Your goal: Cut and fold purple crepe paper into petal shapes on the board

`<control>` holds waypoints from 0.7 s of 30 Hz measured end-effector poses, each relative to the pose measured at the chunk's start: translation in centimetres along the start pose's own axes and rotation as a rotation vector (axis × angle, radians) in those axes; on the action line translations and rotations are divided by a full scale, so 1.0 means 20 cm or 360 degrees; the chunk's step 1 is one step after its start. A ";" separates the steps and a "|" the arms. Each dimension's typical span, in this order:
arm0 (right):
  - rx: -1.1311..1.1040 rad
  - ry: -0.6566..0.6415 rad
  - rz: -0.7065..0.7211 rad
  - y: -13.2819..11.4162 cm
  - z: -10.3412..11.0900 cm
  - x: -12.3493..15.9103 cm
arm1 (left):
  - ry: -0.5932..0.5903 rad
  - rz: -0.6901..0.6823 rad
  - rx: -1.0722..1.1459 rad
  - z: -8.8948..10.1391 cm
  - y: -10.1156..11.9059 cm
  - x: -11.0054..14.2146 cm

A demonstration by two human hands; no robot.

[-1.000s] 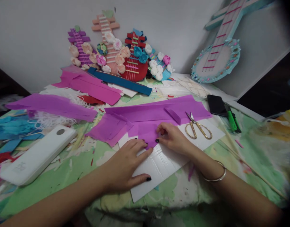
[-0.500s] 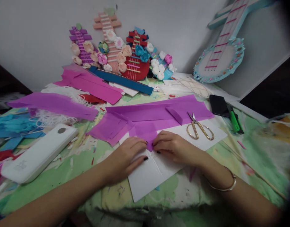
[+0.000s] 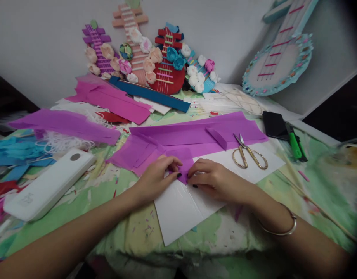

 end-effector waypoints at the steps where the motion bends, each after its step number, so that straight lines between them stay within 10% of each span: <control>1: 0.0008 -0.0008 0.0005 0.00 0.00 0.00 | -0.0007 0.0001 -0.0017 0.00 0.00 0.00; 21: 0.0105 -0.0037 -0.0023 -0.01 0.00 0.01 | -0.0003 -0.0018 -0.0046 -0.01 0.00 -0.01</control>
Point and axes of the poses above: each hand's wrist, its own x-axis away from the middle knuckle, its own z-axis out of the back of the hand, y = z × x, the point moved 4 cm from there along -x, towards the middle knuckle, and after that the axes turned 4 degrees about -x, right-handed, at the moved point
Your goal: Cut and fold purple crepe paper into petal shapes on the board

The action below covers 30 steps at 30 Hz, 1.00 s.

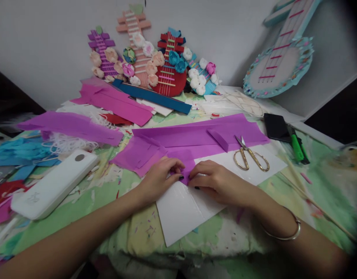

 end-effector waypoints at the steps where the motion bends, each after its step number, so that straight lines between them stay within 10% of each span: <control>1: 0.0003 -0.0006 -0.0001 0.00 0.00 0.00 | 0.0003 0.0010 0.0010 0.00 0.00 0.00; 30: 0.0047 0.0007 -0.0028 0.01 -0.01 0.01 | 0.0039 -0.0006 -0.0035 0.00 -0.01 -0.01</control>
Point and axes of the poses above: each hand's wrist, its own x-axis away from the middle knuckle, its own z-axis out of the back of the hand, y = z × x, the point moved 4 cm from there along -x, towards the middle knuckle, and after that the axes turned 4 degrees about -x, right-handed, at the moved point
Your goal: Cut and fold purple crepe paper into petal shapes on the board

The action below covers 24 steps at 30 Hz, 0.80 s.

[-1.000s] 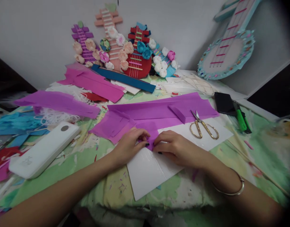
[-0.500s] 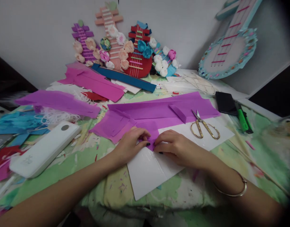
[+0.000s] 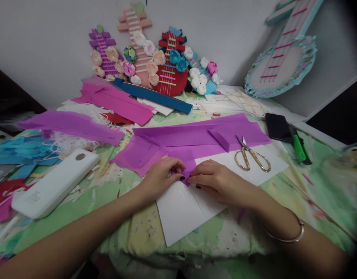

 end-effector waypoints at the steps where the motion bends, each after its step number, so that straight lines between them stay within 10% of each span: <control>1: 0.0011 -0.0008 -0.0005 0.00 0.00 0.00 | 0.0003 -0.0002 0.0004 0.00 0.00 0.00; 24: 0.0185 -0.0202 -0.0048 -0.05 -0.01 -0.01 | -0.0027 -0.0106 -0.0227 0.01 0.03 0.02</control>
Point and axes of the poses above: each hand's wrist, its own x-axis away from the middle knuckle, its own z-axis out of the back of the hand, y = z × x, the point moved 4 cm from there along -x, towards the middle knuckle, and after that the axes turned 4 degrees about -x, right-handed, at the moved point
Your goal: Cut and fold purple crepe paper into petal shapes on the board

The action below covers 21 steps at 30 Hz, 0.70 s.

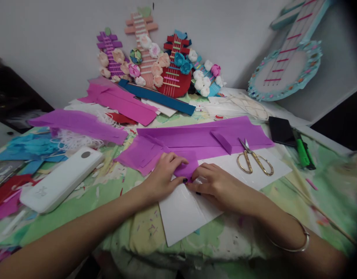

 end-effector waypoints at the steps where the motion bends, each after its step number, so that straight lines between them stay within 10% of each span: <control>1: 0.0001 0.0001 -0.0002 0.00 0.00 0.00 | 0.0013 0.0010 -0.0015 0.01 -0.01 0.00; 12: -0.0017 0.0044 0.0009 0.00 -0.01 0.00 | 0.0157 0.0080 0.0000 0.05 -0.05 0.02; 21: -0.0001 0.0112 0.0039 0.02 0.04 0.02 | 0.0214 -0.0265 -0.0073 0.08 -0.03 0.07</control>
Point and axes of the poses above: each hand's wrist, its own x-axis away from the middle knuckle, its own z-axis out of the back of the hand, y = z × x, the point moved 4 cm from there along -x, towards the middle knuckle, and after that the axes turned 4 degrees about -x, right-handed, at the moved point
